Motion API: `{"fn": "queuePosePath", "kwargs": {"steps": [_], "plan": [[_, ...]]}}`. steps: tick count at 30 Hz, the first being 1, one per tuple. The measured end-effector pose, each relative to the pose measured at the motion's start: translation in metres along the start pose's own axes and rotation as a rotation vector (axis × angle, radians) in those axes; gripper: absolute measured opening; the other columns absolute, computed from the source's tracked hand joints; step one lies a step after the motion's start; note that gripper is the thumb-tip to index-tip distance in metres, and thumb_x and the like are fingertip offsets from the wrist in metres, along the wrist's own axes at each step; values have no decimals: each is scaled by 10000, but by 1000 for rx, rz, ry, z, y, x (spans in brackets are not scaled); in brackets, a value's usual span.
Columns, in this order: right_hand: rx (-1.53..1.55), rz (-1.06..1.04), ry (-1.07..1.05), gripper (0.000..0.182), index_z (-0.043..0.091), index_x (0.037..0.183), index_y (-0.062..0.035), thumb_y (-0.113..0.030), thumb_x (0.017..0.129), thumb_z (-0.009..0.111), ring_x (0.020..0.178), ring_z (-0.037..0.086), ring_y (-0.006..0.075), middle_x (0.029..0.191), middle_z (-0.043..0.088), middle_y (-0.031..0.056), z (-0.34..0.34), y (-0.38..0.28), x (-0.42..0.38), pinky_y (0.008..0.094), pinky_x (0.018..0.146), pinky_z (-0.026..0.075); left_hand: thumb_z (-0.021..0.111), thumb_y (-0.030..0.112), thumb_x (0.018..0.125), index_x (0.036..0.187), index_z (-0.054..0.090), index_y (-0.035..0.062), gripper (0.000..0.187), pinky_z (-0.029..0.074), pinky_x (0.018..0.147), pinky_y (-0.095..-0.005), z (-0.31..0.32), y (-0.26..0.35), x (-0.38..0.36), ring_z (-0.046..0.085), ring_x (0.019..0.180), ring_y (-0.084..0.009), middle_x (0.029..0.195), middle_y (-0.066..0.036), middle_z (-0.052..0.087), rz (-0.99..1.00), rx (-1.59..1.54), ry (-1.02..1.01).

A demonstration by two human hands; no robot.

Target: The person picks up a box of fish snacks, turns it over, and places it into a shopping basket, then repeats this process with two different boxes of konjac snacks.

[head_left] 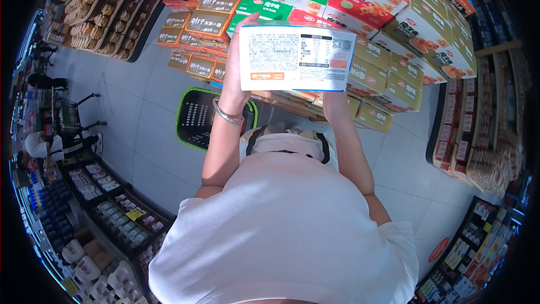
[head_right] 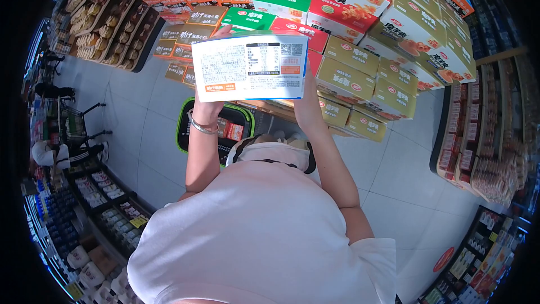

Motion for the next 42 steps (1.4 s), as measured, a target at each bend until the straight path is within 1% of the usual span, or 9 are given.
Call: {"fn": "queuePosePath", "kwargs": {"steps": [6, 8, 14, 15, 17, 21, 23, 32, 42], "plan": [[129, 57, -41, 527, 207, 1388, -46, -331, 965, 342, 1185, 375, 174, 1284, 380, 104, 9, -3, 2, 333, 997, 324, 315, 301, 960, 1289, 362, 38, 424, 408, 920, -281, -3, -1, 1, 486, 1080, -136, 1152, -49, 482, 51, 51, -15], [255, 178, 7, 568, 247, 1370, -37, -420, 956, 317, 1179, 387, 166, 1273, 395, 92, 12, -2, 1, 336, 996, 325, 306, 312, 962, 1291, 366, 30, 437, 394, 937, -286, -12, -9, 3, 480, 1095, -143, 1169, -49, 483, -16, -75, 93], [65, 111, -29, 621, 299, 1344, -29, -499, 937, 289, 1168, 413, 168, 1266, 418, 89, 12, -6, 3, 338, 992, 326, 265, 353, 971, 1291, 392, 59, 453, 365, 970, -305, -7, -8, 5, 453, 1137, -145, 1217, -50, 474, -23, -54, 21], [65, 111, -29, 621, 299, 1344, -29, -499, 937, 289, 1168, 413, 168, 1266, 418, 89, 13, -8, 3, 338, 992, 326, 265, 353, 971, 1291, 392, 59, 453, 365, 970, -305, -9, -10, 5, 453, 1137, -145, 1217, -50, 474, -23, -54, 20], [61, 131, -33, 607, 310, 1345, -31, -487, 947, 264, 1167, 416, 169, 1270, 427, 97, 16, -14, 4, 330, 991, 324, 443, 331, 907, 1276, 399, 15, 488, 360, 1002, -349, -15, -17, 6, 403, 1215, -206, 1343, -116, 388, -67, -121, 54], [29, 144, -10, 596, 317, 1347, -36, -478, 952, 253, 1162, 420, 170, 1266, 435, 105, 17, -20, 5, 324, 993, 319, 433, 340, 910, 1273, 400, 11, 492, 373, 991, -343, -15, -19, 6, 416, 1204, -202, 1339, -113, 395, -76, -139, 71], [16, 126, -25, 606, 311, 1352, -41, -490, 950, 247, 1165, 418, 173, 1276, 429, 106, 18, -21, 7, 322, 993, 313, 232, 415, 968, 1303, 380, 73, 502, 357, 984, -311, -15, -20, 8, 431, 1175, -158, 1269, -46, 435, -67, -110, 47], [-94, -9, -129, 644, 333, 1315, -32, -540, 934, 224, 1160, 412, 182, 1264, 430, 117, 31, -42, 9, 322, 995, 297, 300, 381, 954, 1305, 371, 55, 485, 371, 982, -311, -20, -19, 9, 419, 1196, -161, 1335, -64, 395, -52, -62, 50], [-134, 35, -97, 658, 329, 1309, -21, -546, 933, 205, 1161, 405, 202, 1241, 437, 133, 26, -34, 12, 332, 999, 288, 288, 366, 960, 1324, 355, 41, 492, 372, 984, -312, -19, -17, 11, 417, 1203, -165, 1340, -72, 398, -49, -72, 62]]}}
Point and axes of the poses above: each hand's wrist, its own x-axis towards the middle knuckle, its own z-axis out of the palm, y = z × x, the point moved 9 cm from there along x, towards the middle knuckle
